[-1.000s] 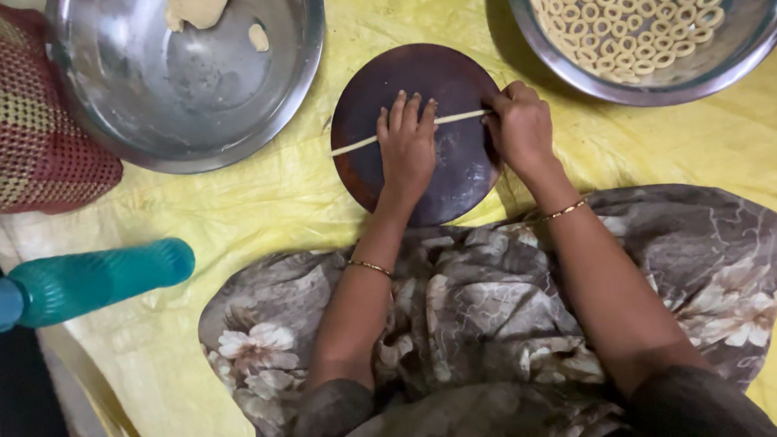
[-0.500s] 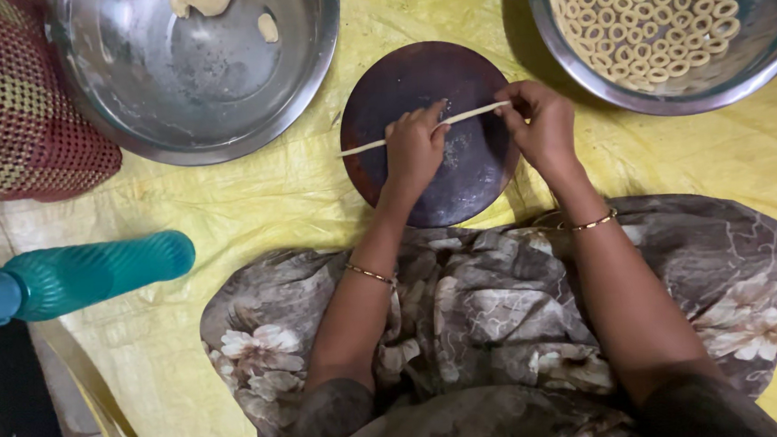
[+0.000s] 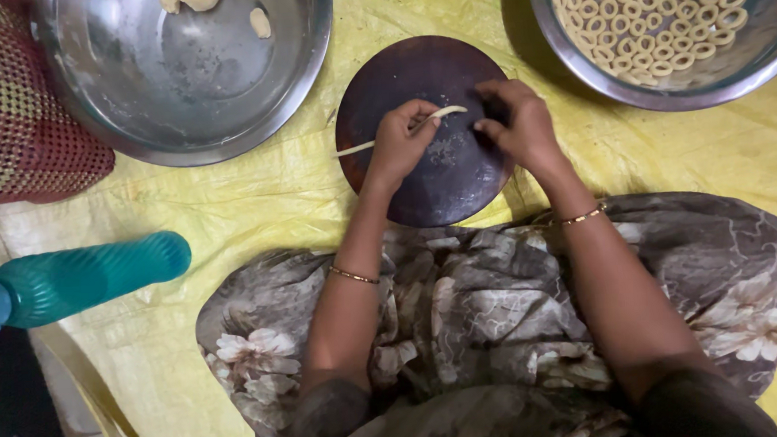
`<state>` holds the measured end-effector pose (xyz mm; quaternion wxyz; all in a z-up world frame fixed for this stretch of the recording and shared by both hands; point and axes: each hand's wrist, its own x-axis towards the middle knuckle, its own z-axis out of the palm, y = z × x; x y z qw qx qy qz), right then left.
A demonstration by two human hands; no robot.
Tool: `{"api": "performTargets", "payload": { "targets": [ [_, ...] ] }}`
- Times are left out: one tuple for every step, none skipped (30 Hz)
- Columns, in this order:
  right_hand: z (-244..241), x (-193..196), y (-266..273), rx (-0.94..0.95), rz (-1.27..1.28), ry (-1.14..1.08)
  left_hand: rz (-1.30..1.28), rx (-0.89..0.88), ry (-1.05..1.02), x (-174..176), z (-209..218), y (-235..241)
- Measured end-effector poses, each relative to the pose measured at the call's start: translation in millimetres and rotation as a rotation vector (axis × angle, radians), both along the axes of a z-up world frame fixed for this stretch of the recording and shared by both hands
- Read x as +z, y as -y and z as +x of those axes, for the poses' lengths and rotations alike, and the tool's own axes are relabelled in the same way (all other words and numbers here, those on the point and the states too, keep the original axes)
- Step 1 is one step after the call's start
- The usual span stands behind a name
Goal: The person sits on the floor and repeatedly rolls small pieces of dough into thin strips on a wooden board, then joins the ends to form rings. The finished rings are placed into a large metal tray beside the work area.
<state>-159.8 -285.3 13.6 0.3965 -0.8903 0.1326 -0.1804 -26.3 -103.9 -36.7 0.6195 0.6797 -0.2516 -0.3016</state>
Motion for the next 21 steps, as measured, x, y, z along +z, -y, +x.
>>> {"api": "performTargets", "payload": {
  "targets": [
    [2,-4,-3,0.008,0.101,-0.013,-0.034,-0.015,-0.031,1,1,-1],
    [4,-7,-5,0.017,0.201,-0.026,-0.054,-0.029,-0.077,2,2,-1],
    [5,-11,-6,0.017,0.243,-0.048,-0.075,-0.043,-0.122,5,3,-2],
    [6,-14,-7,0.018,0.285,-0.07,-0.095,-0.056,-0.168,7,4,-4],
    [6,-17,-8,0.02,0.326,-0.093,-0.086,-0.061,-0.176,10,6,-6],
    [7,-20,-8,0.007,0.36,-0.11,-0.076,-0.066,-0.184,13,7,-8],
    [9,-23,-8,-0.006,0.394,-0.127,-0.067,-0.071,-0.192,16,8,-9],
    [9,-25,-8,-0.019,0.427,-0.145,-0.083,-0.09,-0.205,18,9,-10],
    [8,-26,-8,-0.047,0.5,-0.151,-0.099,-0.109,-0.218,19,9,-11],
    [8,-27,-7,-0.075,0.573,-0.156,-0.114,-0.127,-0.23,19,11,-12],
    [8,-27,-6,-0.104,0.645,-0.16,-0.1,-0.125,-0.233,19,11,-11],
    [8,-26,-4,-0.103,0.688,-0.128,-0.085,-0.123,-0.237,18,11,-11],
    [8,-24,-2,-0.103,0.73,-0.095,-0.07,-0.12,-0.24,16,12,-11],
    [9,-21,1,-0.102,0.772,-0.061,-0.051,-0.112,-0.221,13,12,-10],
    [8,-19,2,-0.095,0.75,-0.033,-0.032,-0.103,-0.203,11,11,-9],
    [7,-16,4,-0.087,0.729,-0.007,-0.013,-0.093,-0.185,8,11,-8],
    [7,-14,4,-0.079,0.707,0.02,-0.005,-0.086,-0.174,5,10,-8],
    [6,-11,3,-0.089,0.684,0.03,0.004,-0.079,-0.163,3,9,-8],
    [5,-9,3,-0.1,0.661,0.041,0.012,-0.072,-0.152,1,8,-8],
    [4,-6,2,-0.112,0.638,0.052,-0.019,-0.058,-0.169,0,8,-7],
    [4,-4,1,-0.114,0.604,0.047,-0.051,-0.043,-0.185,0,7,-7]
  ]
}}
